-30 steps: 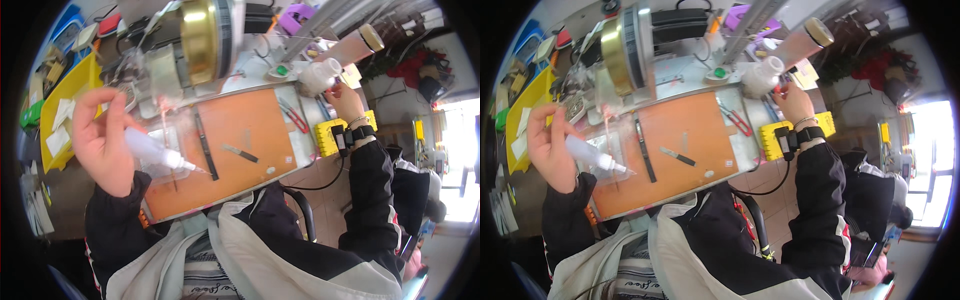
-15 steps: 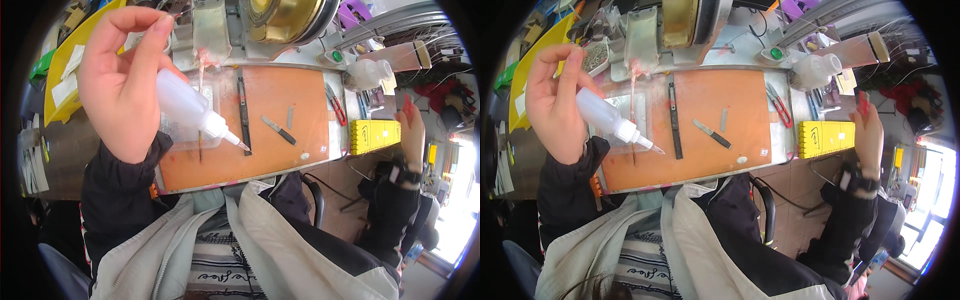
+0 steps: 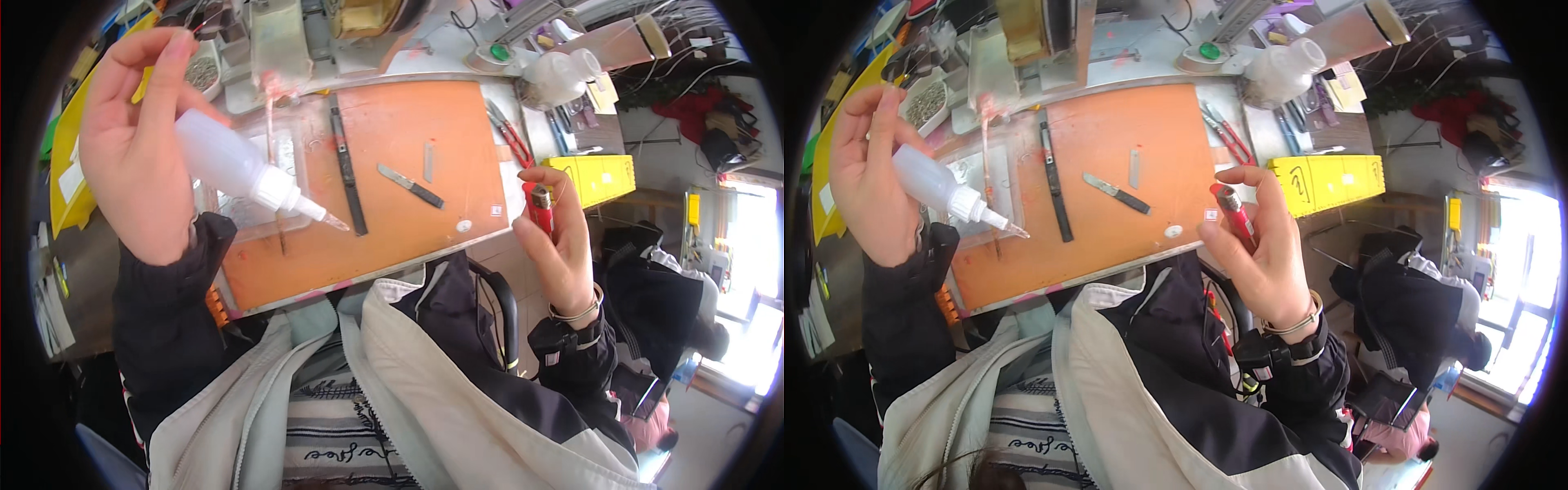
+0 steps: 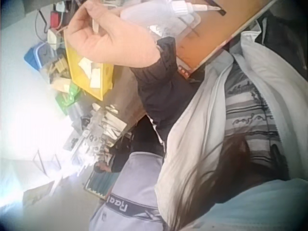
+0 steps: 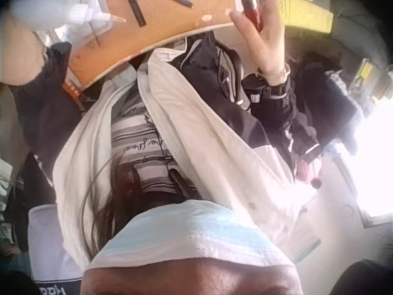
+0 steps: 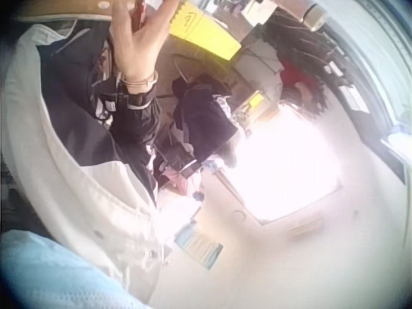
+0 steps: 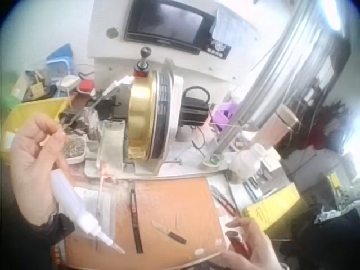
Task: Manually assemble and glue small metal and electronic components at a workbench.
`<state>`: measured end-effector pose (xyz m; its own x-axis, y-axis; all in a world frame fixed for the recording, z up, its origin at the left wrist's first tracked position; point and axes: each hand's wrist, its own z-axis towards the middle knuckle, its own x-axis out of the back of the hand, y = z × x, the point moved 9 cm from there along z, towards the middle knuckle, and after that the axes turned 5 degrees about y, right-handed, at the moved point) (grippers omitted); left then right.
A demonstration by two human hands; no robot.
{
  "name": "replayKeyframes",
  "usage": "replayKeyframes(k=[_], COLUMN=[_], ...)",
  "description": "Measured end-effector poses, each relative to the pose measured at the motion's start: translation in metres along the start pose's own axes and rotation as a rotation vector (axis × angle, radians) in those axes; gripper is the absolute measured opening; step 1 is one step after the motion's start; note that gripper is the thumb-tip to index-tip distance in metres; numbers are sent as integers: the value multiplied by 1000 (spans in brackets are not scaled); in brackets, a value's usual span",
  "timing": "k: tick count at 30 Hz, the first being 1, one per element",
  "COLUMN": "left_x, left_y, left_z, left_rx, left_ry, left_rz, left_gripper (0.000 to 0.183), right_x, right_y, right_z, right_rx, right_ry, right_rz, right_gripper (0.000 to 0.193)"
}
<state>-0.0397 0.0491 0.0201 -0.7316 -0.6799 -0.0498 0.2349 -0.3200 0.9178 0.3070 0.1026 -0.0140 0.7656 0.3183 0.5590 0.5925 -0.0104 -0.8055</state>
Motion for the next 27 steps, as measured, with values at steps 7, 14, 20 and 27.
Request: replayKeyframes(k=[7, 14, 20, 27], left_x=[-8, -5, -8, -1], left_y=[-6, -2, 1, -3], left_z=[-2, 0, 0, -2], left_rx=[34, 33, 24, 0], left_ry=[-36, -7, -37, -29], left_rz=[15, 20, -23, -15], left_gripper=[17, 16, 13, 16], right_x=[89, 324, 292, 40], right_y=[2, 62, 19, -4], right_z=[-20, -56, -82, -34], right_rx=[107, -34, 170, 224], right_ry=[327, 971, 1110, 247], right_rz=[-741, -379, -323, 431], right_gripper=[78, 31, 32, 52])
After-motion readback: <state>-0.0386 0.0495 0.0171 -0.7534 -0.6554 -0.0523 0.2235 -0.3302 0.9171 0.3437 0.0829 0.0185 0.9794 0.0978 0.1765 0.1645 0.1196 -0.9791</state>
